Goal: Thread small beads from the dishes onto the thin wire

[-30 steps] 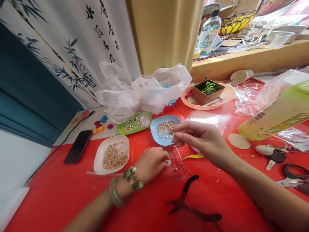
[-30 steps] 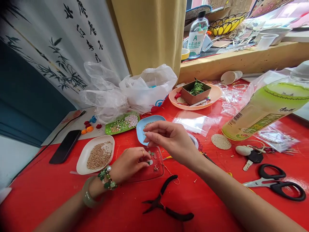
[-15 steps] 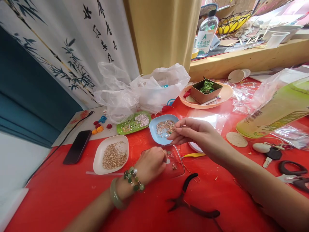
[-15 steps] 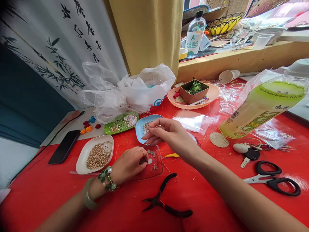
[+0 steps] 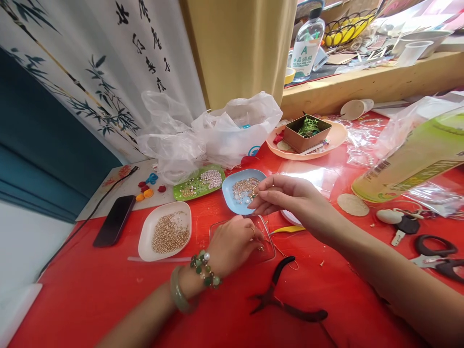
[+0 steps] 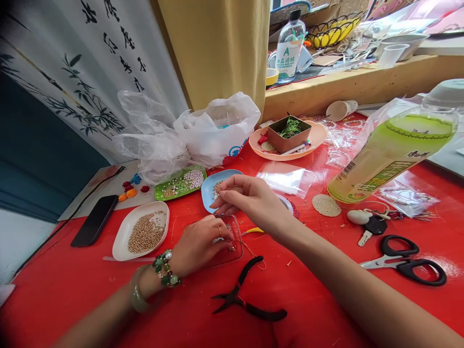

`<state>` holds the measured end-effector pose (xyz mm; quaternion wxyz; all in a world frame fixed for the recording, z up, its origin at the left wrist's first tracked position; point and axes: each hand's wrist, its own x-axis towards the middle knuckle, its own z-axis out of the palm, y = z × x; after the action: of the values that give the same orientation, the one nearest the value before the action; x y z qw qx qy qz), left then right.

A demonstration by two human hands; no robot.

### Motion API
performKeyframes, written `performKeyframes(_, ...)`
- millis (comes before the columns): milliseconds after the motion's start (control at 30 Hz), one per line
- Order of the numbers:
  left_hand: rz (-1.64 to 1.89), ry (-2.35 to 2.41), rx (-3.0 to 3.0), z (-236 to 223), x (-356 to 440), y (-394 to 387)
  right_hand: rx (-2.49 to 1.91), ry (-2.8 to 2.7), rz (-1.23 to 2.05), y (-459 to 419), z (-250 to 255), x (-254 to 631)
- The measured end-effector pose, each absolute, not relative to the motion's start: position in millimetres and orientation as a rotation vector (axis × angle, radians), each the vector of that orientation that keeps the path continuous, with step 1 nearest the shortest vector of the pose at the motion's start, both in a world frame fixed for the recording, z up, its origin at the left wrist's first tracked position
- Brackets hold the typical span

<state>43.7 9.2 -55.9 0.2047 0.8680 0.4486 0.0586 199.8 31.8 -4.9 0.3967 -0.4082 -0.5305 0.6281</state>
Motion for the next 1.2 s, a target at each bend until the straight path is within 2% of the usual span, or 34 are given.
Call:
performKeyframes(600,-0.080,1.201,2.718,-53.8,57.9,4.2,-1.090,-1.425,1.534,31.5,-6.9,196.8)
performKeyframes(733,0.031,1.170,2.733,-57.8,57.2,4.1,-1.099,-1.437,1.524,32.0,-7.6,196.3)
performKeyframes(833,0.358,1.232,2.427,-59.9,51.8,6.1,-1.110,-1.439,1.475,31.3,-5.9,195.7)
performKeyframes(1000,0.837,1.052,1.315,-46.4,36.7,18.9,-1.107,-1.466,1.449,28.6,-2.4,196.7)
performKeyframes(1200,1.037,0.870,0.790,-29.8,22.6,30.2,-1.145,-1.512,1.516,26.0,-1.1,194.8)
